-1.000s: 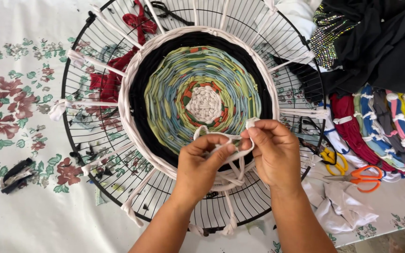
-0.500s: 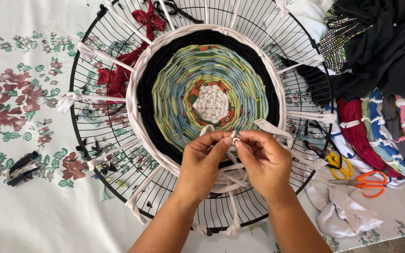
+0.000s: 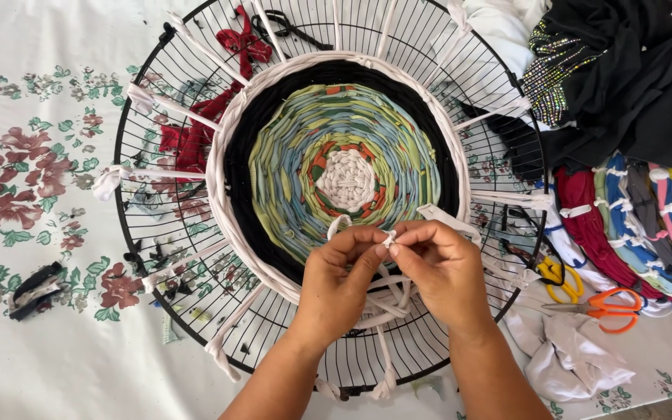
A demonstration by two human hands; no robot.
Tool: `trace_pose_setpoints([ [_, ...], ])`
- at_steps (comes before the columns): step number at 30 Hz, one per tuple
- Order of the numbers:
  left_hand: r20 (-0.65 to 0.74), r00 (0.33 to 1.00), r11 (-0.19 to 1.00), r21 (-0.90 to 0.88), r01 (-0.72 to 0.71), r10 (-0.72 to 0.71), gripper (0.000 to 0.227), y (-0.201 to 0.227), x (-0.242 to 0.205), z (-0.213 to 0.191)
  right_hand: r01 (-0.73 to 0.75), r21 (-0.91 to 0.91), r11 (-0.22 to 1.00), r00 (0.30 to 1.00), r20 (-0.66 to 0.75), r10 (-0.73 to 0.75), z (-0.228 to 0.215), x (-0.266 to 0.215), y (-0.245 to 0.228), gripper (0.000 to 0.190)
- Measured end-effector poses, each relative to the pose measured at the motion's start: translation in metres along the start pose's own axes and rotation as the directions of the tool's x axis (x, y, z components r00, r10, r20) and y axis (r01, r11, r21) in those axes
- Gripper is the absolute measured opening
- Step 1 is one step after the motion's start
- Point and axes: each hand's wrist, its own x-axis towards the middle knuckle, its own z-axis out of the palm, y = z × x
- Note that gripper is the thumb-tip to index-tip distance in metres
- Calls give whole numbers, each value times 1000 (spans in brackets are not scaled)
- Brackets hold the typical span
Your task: Weave a circular rug using cloth strips on a metal frame.
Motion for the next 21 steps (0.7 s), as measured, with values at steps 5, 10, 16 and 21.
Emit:
trace_pose_setpoints([
  [5,-24,988,934,328,-138,154,9,15,-8,13,-124,63,990,992,7,124,-7,6,-2,17],
  [10,187,797,436,755,-491,574,11,14,-8,13,-166,-65,984,986,-15,165,-4,-3,12,13],
  [16,111,810,498,738,-455,576,10,15,-7,13,108,-446,888,984,-81,-160,12,1,-4,26],
  [21,-104,994,939,345,5,33,15,18,-1,4,212,-335,918,977,74,-199,0,-1,-2,15],
])
